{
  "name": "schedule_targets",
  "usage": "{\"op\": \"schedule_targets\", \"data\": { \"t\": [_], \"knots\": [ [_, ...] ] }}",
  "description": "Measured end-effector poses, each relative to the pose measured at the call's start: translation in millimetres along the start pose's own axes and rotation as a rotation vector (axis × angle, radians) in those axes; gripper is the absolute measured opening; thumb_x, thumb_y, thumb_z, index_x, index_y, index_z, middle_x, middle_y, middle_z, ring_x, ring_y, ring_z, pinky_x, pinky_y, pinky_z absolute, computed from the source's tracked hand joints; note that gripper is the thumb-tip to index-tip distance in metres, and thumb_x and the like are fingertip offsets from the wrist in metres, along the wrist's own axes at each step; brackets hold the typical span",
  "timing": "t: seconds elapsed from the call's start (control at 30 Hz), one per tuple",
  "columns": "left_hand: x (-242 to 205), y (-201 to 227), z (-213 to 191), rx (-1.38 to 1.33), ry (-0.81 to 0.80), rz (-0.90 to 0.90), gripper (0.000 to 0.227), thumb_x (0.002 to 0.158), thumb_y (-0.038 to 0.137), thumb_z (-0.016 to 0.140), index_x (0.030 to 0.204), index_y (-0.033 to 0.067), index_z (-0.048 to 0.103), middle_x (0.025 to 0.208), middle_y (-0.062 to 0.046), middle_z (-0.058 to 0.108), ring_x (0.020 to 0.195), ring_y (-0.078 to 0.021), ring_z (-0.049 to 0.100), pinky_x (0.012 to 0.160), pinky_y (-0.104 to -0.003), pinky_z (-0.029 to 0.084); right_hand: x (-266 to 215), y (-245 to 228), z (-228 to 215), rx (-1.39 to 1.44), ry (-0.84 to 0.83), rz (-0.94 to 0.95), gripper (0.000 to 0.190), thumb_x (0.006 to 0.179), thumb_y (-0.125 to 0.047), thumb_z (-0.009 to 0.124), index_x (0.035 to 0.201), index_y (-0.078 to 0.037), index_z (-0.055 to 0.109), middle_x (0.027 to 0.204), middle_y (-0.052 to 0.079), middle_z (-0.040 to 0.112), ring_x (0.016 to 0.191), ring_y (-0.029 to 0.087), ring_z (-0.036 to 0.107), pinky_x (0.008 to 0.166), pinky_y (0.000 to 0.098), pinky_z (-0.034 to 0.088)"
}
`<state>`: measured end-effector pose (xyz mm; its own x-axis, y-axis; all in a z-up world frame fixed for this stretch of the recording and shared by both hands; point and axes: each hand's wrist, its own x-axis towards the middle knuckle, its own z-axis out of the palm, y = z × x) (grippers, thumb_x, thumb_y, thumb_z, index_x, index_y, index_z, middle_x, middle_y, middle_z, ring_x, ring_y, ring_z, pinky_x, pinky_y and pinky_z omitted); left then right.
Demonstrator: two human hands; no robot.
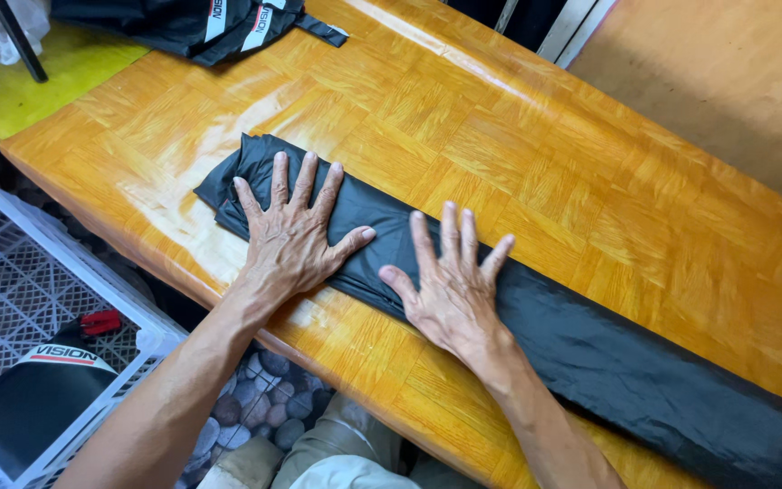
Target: The person folds a black garment on a wooden table, smoothing it by hand and then repeatedly folding it into a small rectangular shape before tucking it into a small black pouch.
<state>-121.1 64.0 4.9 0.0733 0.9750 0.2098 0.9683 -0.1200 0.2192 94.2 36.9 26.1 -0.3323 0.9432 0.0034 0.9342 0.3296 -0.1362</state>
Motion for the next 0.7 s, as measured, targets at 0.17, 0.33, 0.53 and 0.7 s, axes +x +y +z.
{"op": "schedule_targets", "data": {
  "t": [0.17, 0.33, 0.53, 0.7],
  "knots": [
    [5.6, -8.2, 13.8, 0.013, 0.015, 0.007, 0.08, 0.098, 0.072, 0.036, 0.162, 0.0243, 0.033, 0.168, -0.014, 0.03, 0.156, -0.0451, 0.014, 0.108, -0.086, 0.007, 32.6, -40.0, 12.5, 0.08, 0.067, -0.111, 0.063, 0.107, -0.048, 0.033, 0.162, -0.015, 0.03, 0.167, 0.024, 0.022, 0.154, 0.047, 0.017, 0.107, 0.0866, 0.002],
    [11.9, -15.7, 14.7, -0.067, -0.085, -0.071, 0.065, 0.105, 0.056, 0.031, 0.163, 0.0282, 0.029, 0.17, -0.006, 0.027, 0.157, -0.039, 0.014, 0.114, -0.081, 0.009, 34.6, -40.7, 17.0, 0.006, 0.056, -0.098, 0.066, 0.105, -0.057, 0.031, 0.161, -0.023, 0.031, 0.168, 0.016, 0.024, 0.154, 0.041, 0.019, 0.108, 0.0847, 0.003],
    [15.2, -18.3, -6.2, -0.015, -0.061, -0.177, 0.069, 0.1, 0.067, 0.035, 0.161, 0.0335, 0.035, 0.169, -0.004, 0.031, 0.158, -0.0415, 0.01, 0.109, -0.085, 0.0, 32.0, -42.3, 12.5, 0.032, 0.037, -0.095, 0.073, 0.102, -0.065, 0.033, 0.161, -0.021, 0.031, 0.166, 0.017, 0.027, 0.153, 0.042, 0.02, 0.108, 0.0845, 0.007],
    [16.7, -24.3, -0.7, -0.066, -0.065, -0.183, 0.064, 0.102, 0.064, 0.032, 0.16, 0.036, 0.036, 0.169, -0.002, 0.029, 0.157, -0.0427, 0.007, 0.107, -0.087, 0.003, 30.7, -45.1, 7.6, 0.041, -0.008, -0.106, 0.083, 0.096, -0.072, 0.037, 0.162, -0.023, 0.028, 0.167, 0.019, 0.023, 0.153, 0.045, 0.017, 0.106, 0.0861, 0.002]
  ]
}}
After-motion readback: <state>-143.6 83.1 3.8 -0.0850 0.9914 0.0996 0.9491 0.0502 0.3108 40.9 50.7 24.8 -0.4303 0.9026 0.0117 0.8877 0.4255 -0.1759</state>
